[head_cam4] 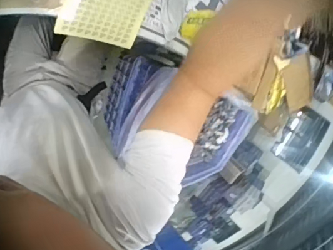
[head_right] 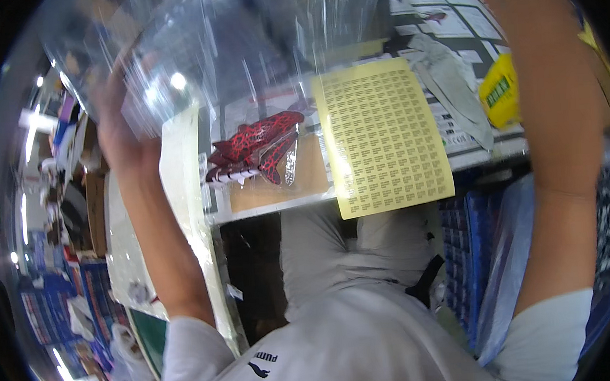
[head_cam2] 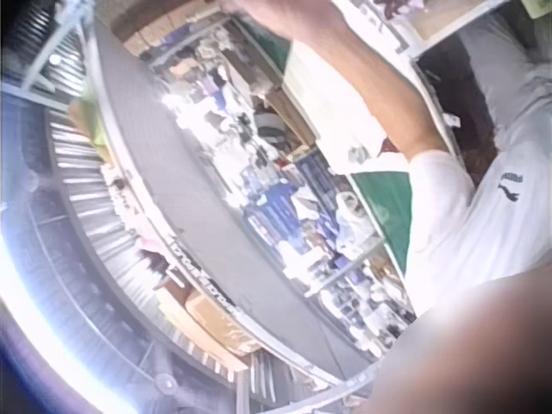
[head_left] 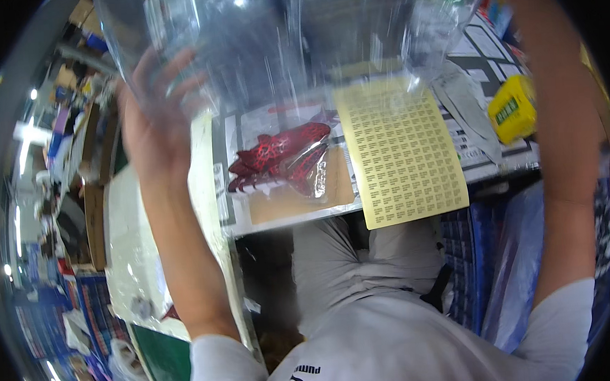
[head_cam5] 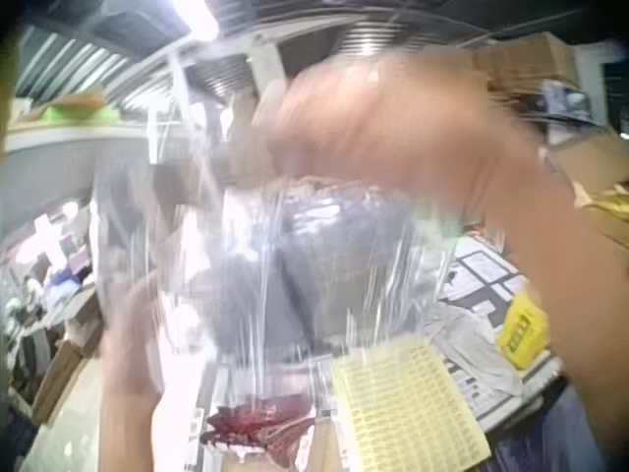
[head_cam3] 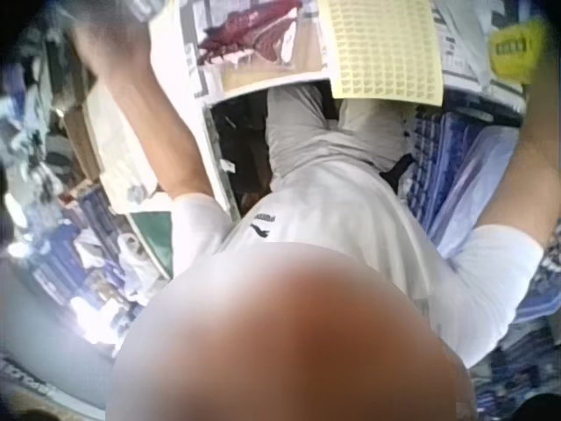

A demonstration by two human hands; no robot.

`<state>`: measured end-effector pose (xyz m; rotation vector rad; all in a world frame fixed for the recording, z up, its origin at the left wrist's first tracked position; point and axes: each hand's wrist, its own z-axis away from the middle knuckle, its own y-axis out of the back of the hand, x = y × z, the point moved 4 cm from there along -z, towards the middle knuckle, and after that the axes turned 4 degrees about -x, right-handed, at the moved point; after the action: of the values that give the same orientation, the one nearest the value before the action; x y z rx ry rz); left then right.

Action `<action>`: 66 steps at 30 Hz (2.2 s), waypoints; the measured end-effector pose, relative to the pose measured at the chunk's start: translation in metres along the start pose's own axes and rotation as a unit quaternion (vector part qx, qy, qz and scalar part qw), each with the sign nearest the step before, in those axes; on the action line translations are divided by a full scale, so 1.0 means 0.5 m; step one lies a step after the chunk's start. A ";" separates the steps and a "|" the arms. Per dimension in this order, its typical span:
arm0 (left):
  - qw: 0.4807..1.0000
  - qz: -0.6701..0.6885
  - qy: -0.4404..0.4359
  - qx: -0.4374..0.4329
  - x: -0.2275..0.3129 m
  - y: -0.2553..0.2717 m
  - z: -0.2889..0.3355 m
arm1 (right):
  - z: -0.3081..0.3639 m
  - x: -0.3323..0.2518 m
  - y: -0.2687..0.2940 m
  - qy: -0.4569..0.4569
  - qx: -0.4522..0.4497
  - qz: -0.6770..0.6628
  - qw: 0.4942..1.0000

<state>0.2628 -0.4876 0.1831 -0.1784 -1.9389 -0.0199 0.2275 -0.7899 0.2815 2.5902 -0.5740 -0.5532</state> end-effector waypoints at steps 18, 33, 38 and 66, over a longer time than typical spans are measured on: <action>0.964 -0.075 0.256 0.011 -0.325 0.130 0.138 | 0.375 0.131 -0.389 -0.601 -0.188 -0.147 0.763; 0.643 -0.673 0.361 -0.057 0.017 0.664 0.450 | 0.345 0.124 -0.308 -0.442 -0.084 -0.174 0.876; 0.734 -0.554 0.392 0.019 0.023 0.625 0.489 | 0.334 -0.020 -0.318 -0.336 -0.072 -0.219 0.913; 0.890 0.255 0.334 -0.175 -0.244 -0.316 0.398 | 0.631 0.148 0.081 -0.380 0.028 0.255 0.888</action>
<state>0.1009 -0.6381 0.0083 -0.8109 -1.1401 -0.0727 0.1317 -0.9583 0.0185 2.0464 -1.4742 -1.3657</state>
